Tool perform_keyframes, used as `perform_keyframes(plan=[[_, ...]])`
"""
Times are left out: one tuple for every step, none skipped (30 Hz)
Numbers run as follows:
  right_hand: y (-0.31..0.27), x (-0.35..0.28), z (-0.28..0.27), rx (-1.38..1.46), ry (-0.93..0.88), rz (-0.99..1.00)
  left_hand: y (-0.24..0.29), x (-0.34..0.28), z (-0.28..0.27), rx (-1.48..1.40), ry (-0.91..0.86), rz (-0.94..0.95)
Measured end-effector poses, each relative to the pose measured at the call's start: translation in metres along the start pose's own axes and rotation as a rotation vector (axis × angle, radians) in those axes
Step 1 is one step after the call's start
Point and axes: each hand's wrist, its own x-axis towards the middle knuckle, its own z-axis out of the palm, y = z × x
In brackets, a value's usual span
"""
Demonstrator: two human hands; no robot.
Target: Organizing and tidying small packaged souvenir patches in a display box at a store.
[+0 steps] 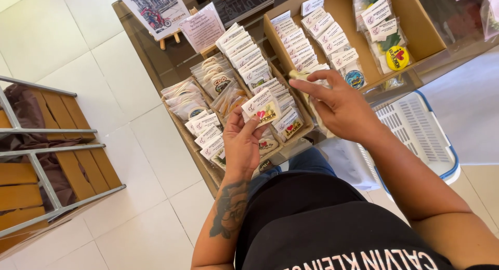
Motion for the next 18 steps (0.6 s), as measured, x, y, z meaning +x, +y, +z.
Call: perform_keyframes(plan=[[0.005, 0.001, -0.001, 0.001, 0.002, 0.003, 0.001, -0.002, 0.008, 0.002, -0.002, -0.003], [0.009, 0.001, -0.001, 0.019, -0.001, 0.017, 0.002, -0.005, 0.017, -0.013, -0.016, -0.003], [0.014, 0.002, -0.002, 0.037, -0.005, 0.030, 0.003, -0.008, 0.026, -0.028, -0.031, -0.004], [0.021, 0.002, 0.000, 0.038, 0.000, 0.035, 0.002, -0.010, 0.033, -0.025, -0.035, -0.008], [0.027, 0.002, 0.003, 0.098, -0.026, 0.039, 0.000, -0.011, 0.040, -0.053, -0.048, -0.027], [0.033, 0.002, 0.005, 0.159, -0.052, 0.041, -0.001, -0.013, 0.048, -0.082, -0.060, -0.045], [0.038, 0.002, 0.006, 0.159, -0.048, 0.044, -0.005, -0.011, 0.053, -0.079, -0.063, -0.048], [0.043, 0.001, 0.007, 0.211, -0.007, 0.042, -0.011, -0.010, 0.058, -0.083, -0.076, -0.052], [0.048, 0.000, 0.009, 0.263, 0.035, 0.039, -0.016, -0.009, 0.063, -0.088, -0.088, -0.056], [0.050, 0.001, 0.004, 0.264, 0.036, 0.042, -0.018, -0.009, 0.069, -0.087, -0.089, -0.058], [0.052, 0.002, 0.000, 0.285, 0.061, 0.056, -0.020, -0.009, 0.075, -0.060, -0.105, -0.051], [0.054, 0.003, -0.005, 0.305, 0.086, 0.069, -0.022, -0.009, 0.081, -0.034, -0.122, -0.043], [0.060, 0.005, -0.011, 0.304, 0.087, 0.071, -0.021, -0.008, 0.089, -0.033, -0.124, -0.045], [0.066, 0.006, -0.017, 0.323, 0.090, 0.089, -0.020, -0.008, 0.097, 0.001, -0.136, -0.045], [0.072, 0.008, -0.023, 0.342, 0.093, 0.108, -0.019, -0.008, 0.105, 0.036, -0.148, -0.044], [0.085, 0.010, -0.031, 0.341, 0.095, 0.112, -0.024, -0.003, 0.106, 0.036, -0.149, -0.048], [0.097, 0.012, -0.039, 0.316, 0.120, 0.125, -0.029, 0.001, 0.107, 0.072, -0.141, -0.043], [0.110, 0.015, -0.048, 0.290, 0.145, 0.136, -0.033, 0.007, 0.108, 0.107, -0.134, -0.035]])
